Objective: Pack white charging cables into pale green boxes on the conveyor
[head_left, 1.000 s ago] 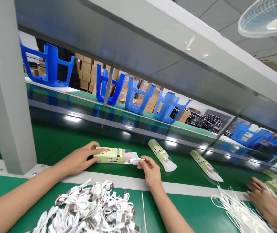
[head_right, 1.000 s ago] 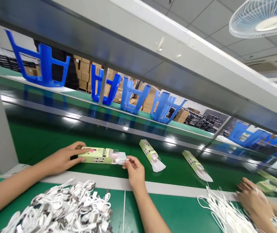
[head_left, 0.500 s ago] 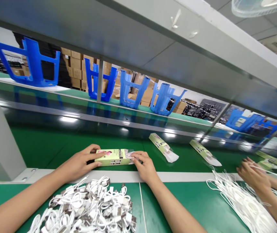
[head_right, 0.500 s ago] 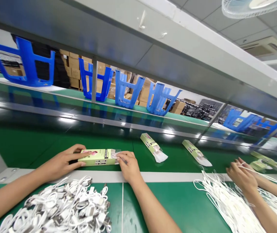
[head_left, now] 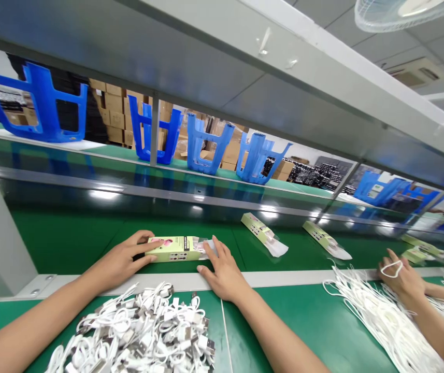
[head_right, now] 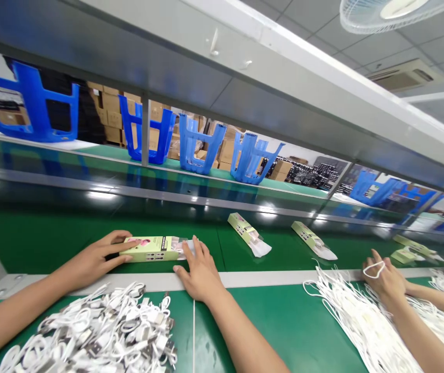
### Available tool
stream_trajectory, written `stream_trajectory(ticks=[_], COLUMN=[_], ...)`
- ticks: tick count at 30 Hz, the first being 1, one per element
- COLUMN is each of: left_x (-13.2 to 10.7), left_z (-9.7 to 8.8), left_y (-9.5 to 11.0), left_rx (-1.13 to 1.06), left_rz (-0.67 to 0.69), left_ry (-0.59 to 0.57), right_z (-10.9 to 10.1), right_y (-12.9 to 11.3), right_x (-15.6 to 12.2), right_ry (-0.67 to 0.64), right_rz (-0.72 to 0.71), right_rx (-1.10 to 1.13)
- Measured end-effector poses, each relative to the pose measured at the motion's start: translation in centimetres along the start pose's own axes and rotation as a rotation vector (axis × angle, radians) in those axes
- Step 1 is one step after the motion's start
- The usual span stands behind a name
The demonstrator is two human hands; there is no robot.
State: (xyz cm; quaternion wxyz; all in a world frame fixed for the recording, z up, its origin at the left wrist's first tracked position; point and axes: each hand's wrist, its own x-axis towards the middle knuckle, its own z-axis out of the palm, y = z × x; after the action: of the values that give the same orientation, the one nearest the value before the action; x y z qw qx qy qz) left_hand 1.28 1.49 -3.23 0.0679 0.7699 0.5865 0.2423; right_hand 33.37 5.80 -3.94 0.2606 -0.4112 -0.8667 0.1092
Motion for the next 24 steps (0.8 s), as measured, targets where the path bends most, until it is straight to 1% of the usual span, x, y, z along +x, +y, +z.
stream_trajectory(ticks=[1,2,5,7,13,15,17,21,24], left_x=[0.0,0.0,0.0,0.1,0.1,0.1,0.1,0.0,-0.1], left_z=[0.0,0.0,0.1,0.1,0.1,0.0,-0.2,-0.4,-0.5], left_y=[-0.1,-0.2,-0.4,-0.4,0.0,0.1,0.3,0.5,0.6], left_rx=[-0.005,-0.011,-0.025,-0.028,0.001,0.007,0.004,-0.014,-0.032], left_rz=[0.003,0.006,0.007,0.000,-0.007,-0.010,-0.001,-0.004,-0.014], left_ry=[0.003,0.005,0.002,-0.005,-0.038,-0.044,-0.035,-0.039,-0.058], right_z=[0.1,0.1,0.3,0.2,-0.2,-0.1,0.0,0.3,0.4], right_y=[0.1,0.2,0.6,0.6,-1.0,-1.0,-0.7,0.8,1.6], right_x=[-0.1,-0.2,-0.1,-0.1,0.0,0.1,0.2,0.5,0.7], right_ry=[0.007,0.041,0.211,0.264,0.179,0.183,0.218,0.308,0.322], right_rz=[0.003,0.003,-0.003,-0.015,-0.095,-0.101,-0.093,-0.094,-0.117], right_rx=[0.005,0.021,0.074,0.063,-0.251,-0.282,-0.236,-0.016,0.074])
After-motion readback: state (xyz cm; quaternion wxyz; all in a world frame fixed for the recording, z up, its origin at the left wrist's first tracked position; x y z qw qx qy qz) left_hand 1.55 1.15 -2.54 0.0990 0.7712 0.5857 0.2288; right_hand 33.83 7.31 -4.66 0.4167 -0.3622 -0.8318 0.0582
